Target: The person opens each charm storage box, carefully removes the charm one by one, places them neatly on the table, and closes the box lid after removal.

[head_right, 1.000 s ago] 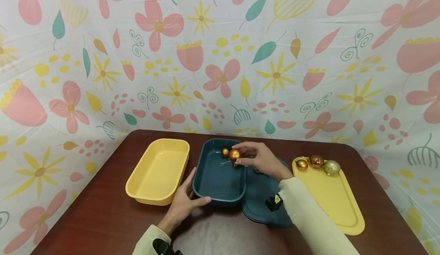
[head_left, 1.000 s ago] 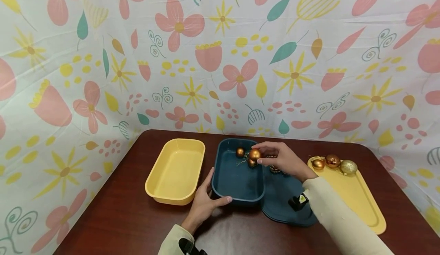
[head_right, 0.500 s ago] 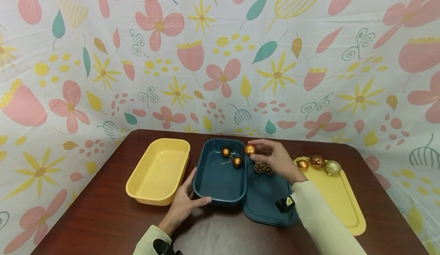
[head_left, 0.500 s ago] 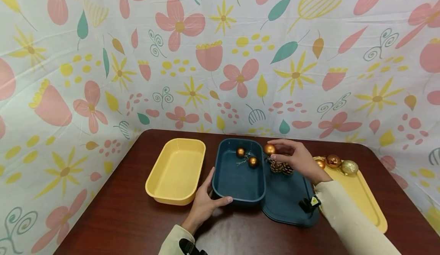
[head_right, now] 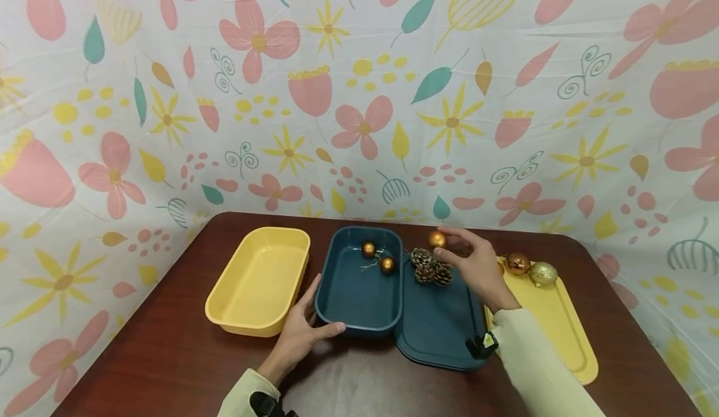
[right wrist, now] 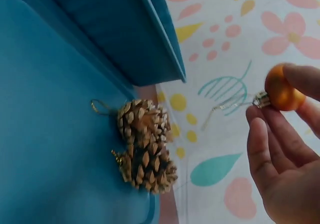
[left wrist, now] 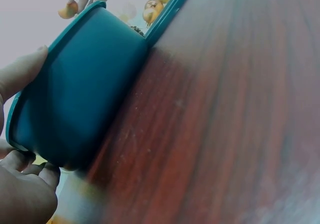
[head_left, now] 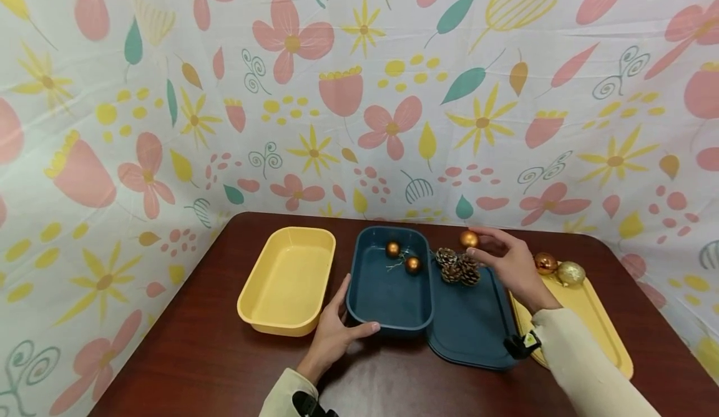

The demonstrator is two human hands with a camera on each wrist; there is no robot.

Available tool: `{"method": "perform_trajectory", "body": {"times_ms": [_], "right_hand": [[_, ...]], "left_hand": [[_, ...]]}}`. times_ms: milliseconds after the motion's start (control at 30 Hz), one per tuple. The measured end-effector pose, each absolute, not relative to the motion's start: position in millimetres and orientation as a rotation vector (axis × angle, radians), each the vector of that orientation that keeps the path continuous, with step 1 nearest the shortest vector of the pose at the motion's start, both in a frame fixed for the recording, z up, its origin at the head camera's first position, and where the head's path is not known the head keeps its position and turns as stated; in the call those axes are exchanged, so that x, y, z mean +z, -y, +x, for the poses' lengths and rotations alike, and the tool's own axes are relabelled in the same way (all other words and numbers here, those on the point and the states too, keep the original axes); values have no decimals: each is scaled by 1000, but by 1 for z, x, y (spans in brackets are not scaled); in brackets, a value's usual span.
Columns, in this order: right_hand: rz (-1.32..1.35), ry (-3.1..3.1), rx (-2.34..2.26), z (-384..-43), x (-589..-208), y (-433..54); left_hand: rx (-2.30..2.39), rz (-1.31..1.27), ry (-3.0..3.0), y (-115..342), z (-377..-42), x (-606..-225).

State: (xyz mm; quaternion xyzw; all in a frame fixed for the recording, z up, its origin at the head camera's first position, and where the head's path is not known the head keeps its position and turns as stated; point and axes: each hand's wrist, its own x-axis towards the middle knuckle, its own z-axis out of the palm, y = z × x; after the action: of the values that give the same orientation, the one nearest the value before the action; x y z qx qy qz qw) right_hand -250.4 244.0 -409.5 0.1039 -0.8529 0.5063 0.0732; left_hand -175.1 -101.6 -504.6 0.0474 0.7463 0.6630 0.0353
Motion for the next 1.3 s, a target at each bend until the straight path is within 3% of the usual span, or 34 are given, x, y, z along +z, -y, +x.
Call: {"method": "perform_trajectory", "body": {"times_ms": [700, 1300], "right_hand": [[-101, 2425, 1225, -235, -439, -307], [-145, 2721, 836, -227, -463, -336]], "left_hand": [[2037, 130, -2283, 101, -175, -504], [2050, 140, -2279, 100, -176, -505]]}}
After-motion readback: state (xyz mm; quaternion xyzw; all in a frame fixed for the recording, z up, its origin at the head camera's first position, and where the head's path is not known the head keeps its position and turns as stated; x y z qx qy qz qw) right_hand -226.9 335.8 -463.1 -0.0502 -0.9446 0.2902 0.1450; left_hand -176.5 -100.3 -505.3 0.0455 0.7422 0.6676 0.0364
